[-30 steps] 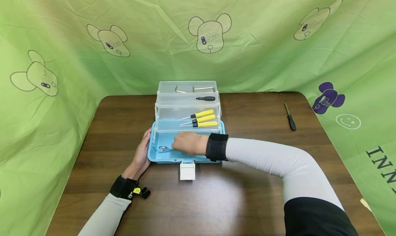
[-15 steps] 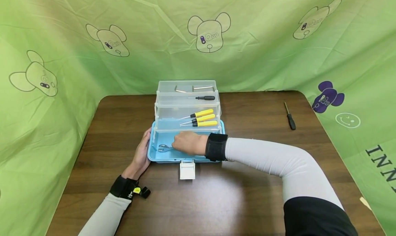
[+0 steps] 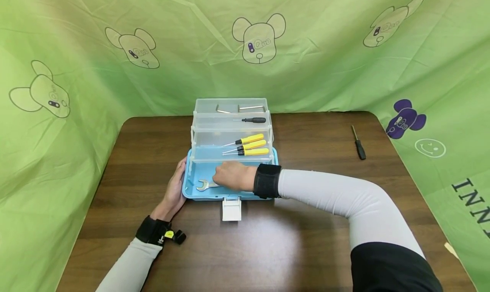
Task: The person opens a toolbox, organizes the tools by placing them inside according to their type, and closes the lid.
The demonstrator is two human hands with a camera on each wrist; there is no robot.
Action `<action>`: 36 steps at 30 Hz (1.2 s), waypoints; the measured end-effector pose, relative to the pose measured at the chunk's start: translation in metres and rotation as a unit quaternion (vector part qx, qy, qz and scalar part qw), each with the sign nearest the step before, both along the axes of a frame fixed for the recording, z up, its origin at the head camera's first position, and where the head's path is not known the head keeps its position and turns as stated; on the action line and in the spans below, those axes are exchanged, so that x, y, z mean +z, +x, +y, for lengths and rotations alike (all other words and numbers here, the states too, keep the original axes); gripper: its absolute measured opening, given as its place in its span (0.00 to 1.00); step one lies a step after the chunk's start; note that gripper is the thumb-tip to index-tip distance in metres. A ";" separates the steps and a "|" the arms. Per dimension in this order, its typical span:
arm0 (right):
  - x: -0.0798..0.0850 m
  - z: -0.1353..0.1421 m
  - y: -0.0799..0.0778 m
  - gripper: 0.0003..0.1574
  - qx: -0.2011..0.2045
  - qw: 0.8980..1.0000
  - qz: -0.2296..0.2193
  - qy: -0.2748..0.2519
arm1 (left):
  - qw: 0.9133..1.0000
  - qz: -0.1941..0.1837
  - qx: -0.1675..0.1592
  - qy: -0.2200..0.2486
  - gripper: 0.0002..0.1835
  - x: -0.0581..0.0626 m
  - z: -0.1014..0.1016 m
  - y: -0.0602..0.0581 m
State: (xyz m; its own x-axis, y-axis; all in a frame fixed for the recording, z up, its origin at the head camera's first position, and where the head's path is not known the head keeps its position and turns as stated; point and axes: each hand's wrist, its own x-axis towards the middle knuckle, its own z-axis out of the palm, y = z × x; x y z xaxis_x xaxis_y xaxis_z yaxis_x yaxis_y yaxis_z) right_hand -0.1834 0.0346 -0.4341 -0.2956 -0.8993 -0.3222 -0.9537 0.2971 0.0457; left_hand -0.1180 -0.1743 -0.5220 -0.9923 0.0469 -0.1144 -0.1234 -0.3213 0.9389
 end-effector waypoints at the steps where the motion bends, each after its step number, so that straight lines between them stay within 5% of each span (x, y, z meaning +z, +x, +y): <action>1: 0.000 0.000 0.000 0.05 0.000 1.000 -0.001 -0.002 | 1.000 0.001 0.001 -0.002 0.29 0.000 0.000 0.000; 23: 0.035 0.017 0.003 0.08 -0.020 0.999 -0.028 -0.005 | 1.000 0.004 0.002 -0.005 0.30 -0.001 -0.001 0.001; 36: 0.069 0.065 0.007 0.15 -0.032 0.997 0.020 -0.068 | 1.000 0.009 0.000 -0.003 0.30 0.000 -0.001 0.000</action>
